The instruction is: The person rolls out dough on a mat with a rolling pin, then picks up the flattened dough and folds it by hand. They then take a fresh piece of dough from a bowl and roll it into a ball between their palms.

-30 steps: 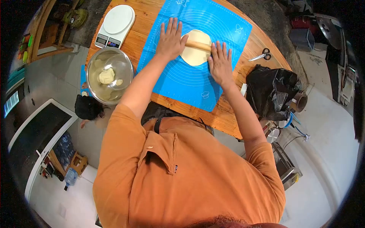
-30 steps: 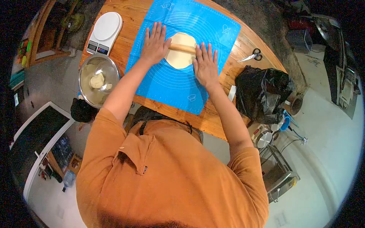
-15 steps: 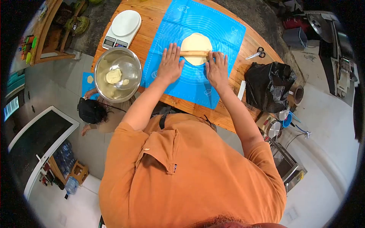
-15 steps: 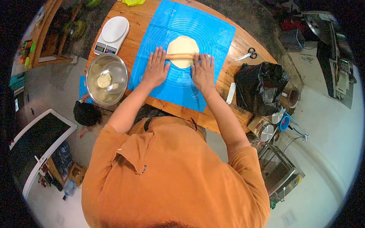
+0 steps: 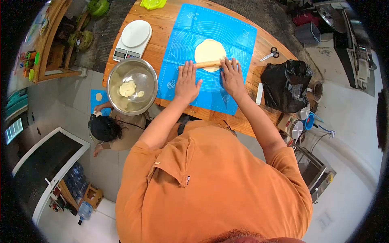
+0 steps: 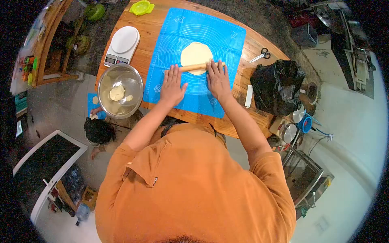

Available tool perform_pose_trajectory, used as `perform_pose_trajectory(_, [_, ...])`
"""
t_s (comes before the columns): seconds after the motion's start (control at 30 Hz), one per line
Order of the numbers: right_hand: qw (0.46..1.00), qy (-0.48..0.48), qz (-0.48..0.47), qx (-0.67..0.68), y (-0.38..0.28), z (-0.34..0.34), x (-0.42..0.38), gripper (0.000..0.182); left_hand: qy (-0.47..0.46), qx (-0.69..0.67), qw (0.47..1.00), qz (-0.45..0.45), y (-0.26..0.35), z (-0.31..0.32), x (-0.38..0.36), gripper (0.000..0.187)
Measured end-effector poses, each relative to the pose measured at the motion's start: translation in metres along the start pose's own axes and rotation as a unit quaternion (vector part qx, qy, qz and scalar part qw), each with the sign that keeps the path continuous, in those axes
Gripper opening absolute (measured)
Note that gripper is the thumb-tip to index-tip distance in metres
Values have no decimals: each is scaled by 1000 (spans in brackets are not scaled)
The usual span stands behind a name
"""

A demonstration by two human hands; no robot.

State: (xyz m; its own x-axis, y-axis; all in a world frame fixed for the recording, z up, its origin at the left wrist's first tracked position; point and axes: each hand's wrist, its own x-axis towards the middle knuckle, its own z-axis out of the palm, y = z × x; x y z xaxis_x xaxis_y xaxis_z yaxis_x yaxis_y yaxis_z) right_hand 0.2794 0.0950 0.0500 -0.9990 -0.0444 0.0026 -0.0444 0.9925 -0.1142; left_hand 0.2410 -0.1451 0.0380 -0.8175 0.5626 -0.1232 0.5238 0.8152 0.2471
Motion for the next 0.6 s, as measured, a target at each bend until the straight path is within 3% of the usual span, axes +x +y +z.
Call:
perform_pose_trajectory(0.4, [996, -66, 17, -51, -10, -14, -10, 57, -69, 24, 997, 1, 8, -15, -10, 85])
perform_pose_trajectory(0.6, [998, -56, 17, -27, -9, -11, -20, 61, -105, 44, 994, 8, 16, -25, -20, 89])
